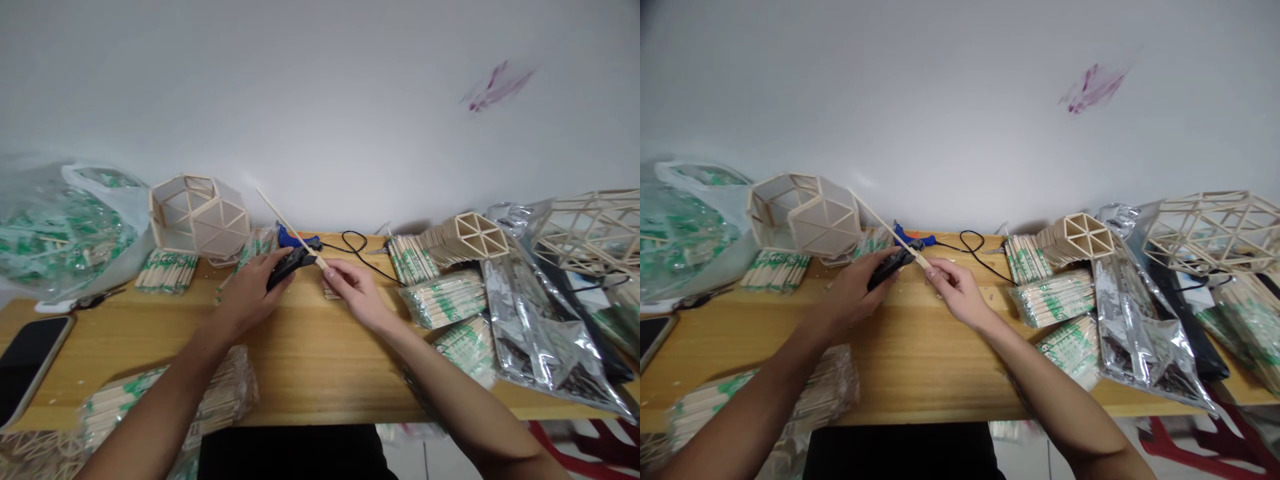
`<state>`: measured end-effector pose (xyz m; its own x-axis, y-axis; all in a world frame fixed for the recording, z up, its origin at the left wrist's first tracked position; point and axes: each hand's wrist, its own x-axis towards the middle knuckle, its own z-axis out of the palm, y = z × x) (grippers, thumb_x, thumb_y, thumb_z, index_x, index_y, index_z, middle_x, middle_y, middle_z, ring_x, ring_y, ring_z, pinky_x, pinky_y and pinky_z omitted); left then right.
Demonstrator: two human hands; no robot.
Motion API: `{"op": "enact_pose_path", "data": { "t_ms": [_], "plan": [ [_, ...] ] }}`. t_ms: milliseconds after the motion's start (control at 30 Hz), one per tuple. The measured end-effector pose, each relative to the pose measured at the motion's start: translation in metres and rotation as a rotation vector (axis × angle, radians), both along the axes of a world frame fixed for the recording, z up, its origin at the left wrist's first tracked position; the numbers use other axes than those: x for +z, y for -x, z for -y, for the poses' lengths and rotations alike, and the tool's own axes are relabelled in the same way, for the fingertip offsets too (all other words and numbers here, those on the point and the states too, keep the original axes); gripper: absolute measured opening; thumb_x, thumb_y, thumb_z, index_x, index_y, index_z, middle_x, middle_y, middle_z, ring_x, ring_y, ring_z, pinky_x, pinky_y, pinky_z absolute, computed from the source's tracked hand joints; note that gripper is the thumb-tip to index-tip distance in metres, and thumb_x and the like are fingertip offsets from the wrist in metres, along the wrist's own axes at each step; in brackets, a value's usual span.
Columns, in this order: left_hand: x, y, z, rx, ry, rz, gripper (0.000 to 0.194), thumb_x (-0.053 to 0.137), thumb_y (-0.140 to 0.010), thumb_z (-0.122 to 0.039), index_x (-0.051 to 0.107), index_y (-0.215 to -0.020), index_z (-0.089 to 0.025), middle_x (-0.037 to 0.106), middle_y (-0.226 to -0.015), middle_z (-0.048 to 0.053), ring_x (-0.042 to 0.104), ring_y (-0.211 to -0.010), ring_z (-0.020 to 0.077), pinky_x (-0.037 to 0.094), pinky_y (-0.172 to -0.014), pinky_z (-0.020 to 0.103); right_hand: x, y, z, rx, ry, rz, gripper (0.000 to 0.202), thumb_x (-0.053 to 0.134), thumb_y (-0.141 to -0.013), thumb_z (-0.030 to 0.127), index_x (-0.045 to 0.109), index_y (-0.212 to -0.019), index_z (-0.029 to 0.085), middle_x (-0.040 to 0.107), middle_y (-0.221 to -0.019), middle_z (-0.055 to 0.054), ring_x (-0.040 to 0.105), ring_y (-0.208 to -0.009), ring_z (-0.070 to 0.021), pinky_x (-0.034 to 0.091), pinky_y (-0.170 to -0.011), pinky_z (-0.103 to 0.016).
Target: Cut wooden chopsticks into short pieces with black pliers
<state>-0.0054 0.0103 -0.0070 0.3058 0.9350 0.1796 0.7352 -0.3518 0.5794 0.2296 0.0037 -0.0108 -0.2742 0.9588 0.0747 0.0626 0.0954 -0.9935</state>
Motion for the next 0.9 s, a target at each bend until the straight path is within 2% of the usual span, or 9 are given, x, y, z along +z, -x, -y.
{"op": "enact_pose_path", "data": {
  "t_ms": [100,200,467,700,900],
  "plan": [
    [0.003,-0.003,0.003,-0.064,0.003,-0.034,0.054,0.047,-0.103,-0.047,0.046,-0.155,-0.030,0.068,-0.129,0.011,0.064,-0.117,0.0293,0.051,-0.100,0.045,-0.003,0.001,0.000,0.010,-0.036,0.028,0.041,0.063,-0.096,0.055,0.074,-0.111,0.019,0.062,-0.082,-0.003,0.052,-0.072,-0.0166,0.042,-0.065,-0.029],
    [0.006,-0.003,0.006,-0.085,0.002,-0.075,0.057,0.045,-0.103,-0.051,0.044,-0.157,-0.031,0.067,-0.123,0.011,0.065,-0.114,0.0293,0.052,-0.096,0.044,-0.003,0.000,0.000,0.026,-0.054,0.041,0.040,0.062,-0.096,0.057,0.074,-0.106,0.020,0.063,-0.083,-0.004,0.053,-0.075,-0.0179,0.043,-0.066,-0.029],
    [0.006,-0.002,0.008,-0.097,0.014,-0.114,0.057,0.036,-0.106,-0.053,0.044,-0.157,-0.030,0.066,-0.117,0.010,0.066,-0.108,0.0274,0.052,-0.094,0.041,0.005,-0.004,0.000,0.097,-0.072,0.080,0.038,0.058,-0.101,0.051,0.063,-0.082,0.018,0.053,-0.073,0.000,0.042,-0.064,-0.0136,0.032,-0.059,-0.028],
    [0.006,-0.004,0.010,-0.091,0.021,-0.103,0.058,0.036,-0.106,-0.052,0.040,-0.160,-0.032,0.068,-0.120,0.010,0.067,-0.108,0.0267,0.052,-0.094,0.040,0.005,-0.004,-0.001,0.120,-0.077,0.056,0.040,0.057,-0.101,0.052,0.060,-0.080,0.018,0.050,-0.072,0.001,0.040,-0.063,-0.0125,0.030,-0.057,-0.028],
    [0.007,-0.005,0.010,-0.109,0.028,-0.073,0.057,0.037,-0.106,-0.051,0.044,-0.158,-0.029,0.069,-0.121,0.011,0.067,-0.110,0.0277,0.052,-0.094,0.041,0.009,-0.008,-0.002,0.215,-0.027,0.007,0.045,0.056,-0.101,0.055,0.054,-0.073,0.019,0.043,-0.068,0.003,0.034,-0.059,-0.0118,0.026,-0.055,-0.028]
  ]
}}
